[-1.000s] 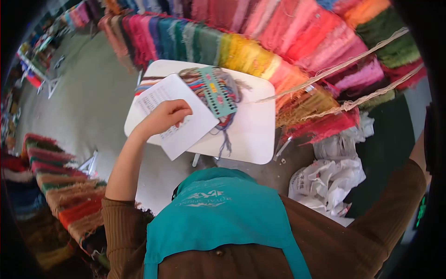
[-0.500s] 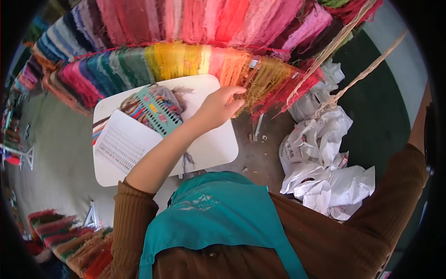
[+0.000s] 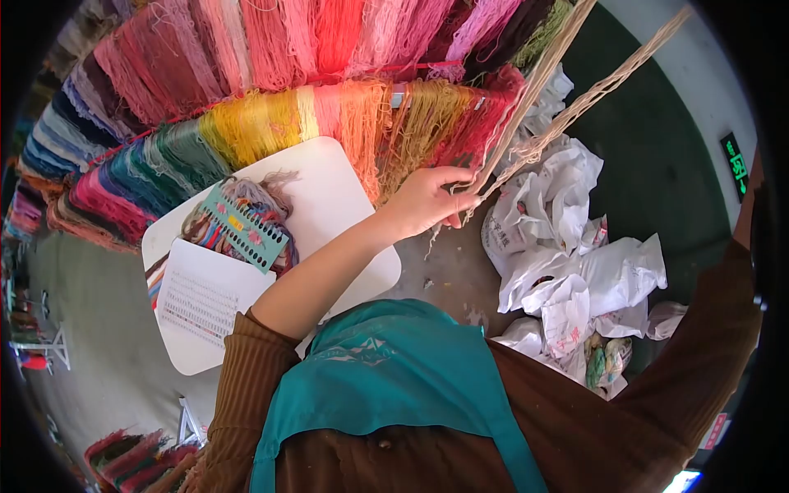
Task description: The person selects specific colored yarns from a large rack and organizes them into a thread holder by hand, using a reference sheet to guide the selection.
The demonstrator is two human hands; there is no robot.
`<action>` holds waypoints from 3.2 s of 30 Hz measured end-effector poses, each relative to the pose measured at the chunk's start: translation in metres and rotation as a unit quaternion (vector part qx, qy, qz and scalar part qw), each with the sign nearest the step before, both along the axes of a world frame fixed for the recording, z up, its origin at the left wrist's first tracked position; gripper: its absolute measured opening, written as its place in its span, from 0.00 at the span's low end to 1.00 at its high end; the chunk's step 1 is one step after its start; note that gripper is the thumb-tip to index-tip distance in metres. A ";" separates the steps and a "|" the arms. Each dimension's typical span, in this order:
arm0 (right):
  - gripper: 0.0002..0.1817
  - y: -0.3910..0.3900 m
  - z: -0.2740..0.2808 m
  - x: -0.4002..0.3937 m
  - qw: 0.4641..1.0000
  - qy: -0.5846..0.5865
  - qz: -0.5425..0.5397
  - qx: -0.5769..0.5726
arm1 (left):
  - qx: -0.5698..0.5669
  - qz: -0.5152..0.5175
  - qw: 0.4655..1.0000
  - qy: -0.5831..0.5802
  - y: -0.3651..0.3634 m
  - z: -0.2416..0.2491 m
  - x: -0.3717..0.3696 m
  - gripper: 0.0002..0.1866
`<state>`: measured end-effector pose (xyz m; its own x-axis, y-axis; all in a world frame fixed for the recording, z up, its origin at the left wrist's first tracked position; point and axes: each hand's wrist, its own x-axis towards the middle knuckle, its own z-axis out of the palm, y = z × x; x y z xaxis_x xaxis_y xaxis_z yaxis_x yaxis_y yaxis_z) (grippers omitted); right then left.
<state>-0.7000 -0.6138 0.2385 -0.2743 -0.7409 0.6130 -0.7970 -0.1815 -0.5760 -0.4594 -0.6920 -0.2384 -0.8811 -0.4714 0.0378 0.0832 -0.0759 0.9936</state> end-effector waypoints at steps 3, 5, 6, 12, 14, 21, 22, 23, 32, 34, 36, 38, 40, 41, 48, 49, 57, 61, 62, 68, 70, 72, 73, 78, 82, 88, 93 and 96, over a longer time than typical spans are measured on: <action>0.11 0.002 -0.003 0.002 1.000 -0.013 -0.002 0.003 | 0.015 0.043 0.999 0.029 -0.004 -0.005 0.012 0.13; 0.11 0.003 -0.006 0.004 1.000 -0.023 -0.003 0.003 | 0.002 0.066 0.997 0.051 -0.012 -0.016 0.023 0.11; 0.11 0.003 -0.006 0.005 1.000 -0.028 -0.001 0.004 | 0.010 0.079 0.995 0.059 -0.014 -0.022 0.028 0.11; 0.11 0.007 -0.010 0.013 0.999 -0.054 0.007 0.000 | -0.023 0.117 0.993 0.003 -0.030 -0.039 0.051 0.10; 0.11 0.007 -0.011 0.016 0.998 -0.062 0.009 -0.002 | -0.101 0.135 0.984 -0.060 -0.034 -0.046 0.057 0.10; 0.11 -0.002 -0.011 0.029 0.994 -0.099 0.041 -0.011 | -0.391 0.076 0.882 -0.252 -0.040 -0.096 0.059 0.08; 0.11 -0.004 -0.011 0.032 0.993 -0.107 0.048 -0.014 | -0.515 0.069 0.809 -0.274 -0.039 -0.096 0.060 0.07; 0.11 -0.006 -0.010 0.035 0.992 -0.116 0.056 -0.017 | -0.515 0.071 0.809 -0.275 -0.039 -0.097 0.061 0.07; 0.15 -0.039 -0.037 0.057 0.959 -0.107 0.205 0.162 | -0.375 0.211 0.901 -0.059 -0.077 -0.010 0.076 0.17; 0.12 -0.032 -0.084 0.082 0.976 -0.106 0.135 0.136 | -0.151 0.227 0.962 0.038 -0.072 0.034 0.071 0.18; 0.10 -0.041 -0.121 0.077 0.951 -0.108 0.178 0.228 | -0.109 0.187 0.973 0.079 -0.060 0.085 0.074 0.20; 0.09 -0.048 -0.164 0.078 0.922 -0.120 0.214 0.299 | -0.066 0.145 0.980 0.117 -0.050 0.106 0.067 0.22; 0.13 -0.059 -0.210 0.077 0.922 -0.087 0.252 0.280 | -0.050 0.099 0.974 0.196 -0.042 0.111 0.052 0.25; 0.13 -0.061 -0.222 0.074 0.902 -0.072 0.270 0.330 | -0.045 0.085 0.977 0.188 -0.041 0.109 0.046 0.29; 0.15 -0.058 -0.304 0.046 0.866 -0.258 0.287 0.318 | -0.031 0.064 0.997 -0.010 -0.048 0.048 0.049 0.13; 0.15 -0.057 -0.321 0.033 0.861 -0.280 0.278 0.320 | -0.028 0.067 0.997 -0.013 -0.051 0.044 0.054 0.13; 0.47 -0.064 -0.411 0.082 0.871 -0.193 0.344 0.293 | -0.145 0.086 0.982 -0.083 -0.045 0.045 0.077 0.11; 0.54 -0.075 -0.434 0.154 0.766 -0.332 0.479 0.271 | -0.331 0.174 0.923 -0.089 -0.039 0.030 0.093 0.09; 0.52 -0.078 -0.442 0.166 0.771 -0.340 0.478 0.247 | -0.432 0.218 0.872 -0.072 -0.039 0.030 0.103 0.08; 0.41 -0.090 -0.476 0.217 0.801 -0.286 0.418 0.317 | -0.114 0.354 0.925 -0.080 -0.024 -0.009 0.160 0.10; 0.34 -0.089 -0.482 0.234 0.800 -0.275 0.425 0.322 | 0.142 0.377 0.915 -0.029 -0.013 -0.019 0.178 0.08; 0.29 -0.091 -0.491 0.251 0.833 -0.190 0.409 0.321 | 0.182 0.414 0.892 -0.024 -0.003 -0.033 0.187 0.06; 0.24 -0.092 -0.491 0.258 0.847 -0.137 0.412 0.308 | 0.180 0.446 0.876 -0.027 0.001 -0.039 0.193 0.06; 0.19 -0.103 -0.519 0.296 0.855 -0.062 0.456 0.241 | 0.027 0.558 0.826 -0.071 0.012 -0.070 0.226 0.08; 0.10 -0.117 -0.542 0.319 0.856 -0.032 0.503 0.114 | 0.194 0.542 0.816 -0.042 0.017 -0.068 0.250 0.09; 0.07 -0.155 -0.549 0.350 0.832 -0.053 0.536 0.136 | 0.274 0.616 0.739 0.000 0.011 -0.074 0.267 0.12; 0.08 -0.206 -0.563 0.376 0.813 -0.105 0.483 0.307 | 0.237 0.634 0.728 -0.112 -0.007 -0.084 0.284 0.16; 0.09 -0.210 -0.581 0.378 0.794 -0.101 0.480 0.359 | 0.275 0.606 0.737 -0.117 -0.016 -0.087 0.282 0.14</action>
<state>-0.3225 -0.8235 -0.3426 0.5900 -0.8061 -0.0455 -0.3678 -0.2181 -0.9040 -0.1772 -0.7077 -0.3253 0.2483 -0.8048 -0.5391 0.2528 -0.4834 0.8381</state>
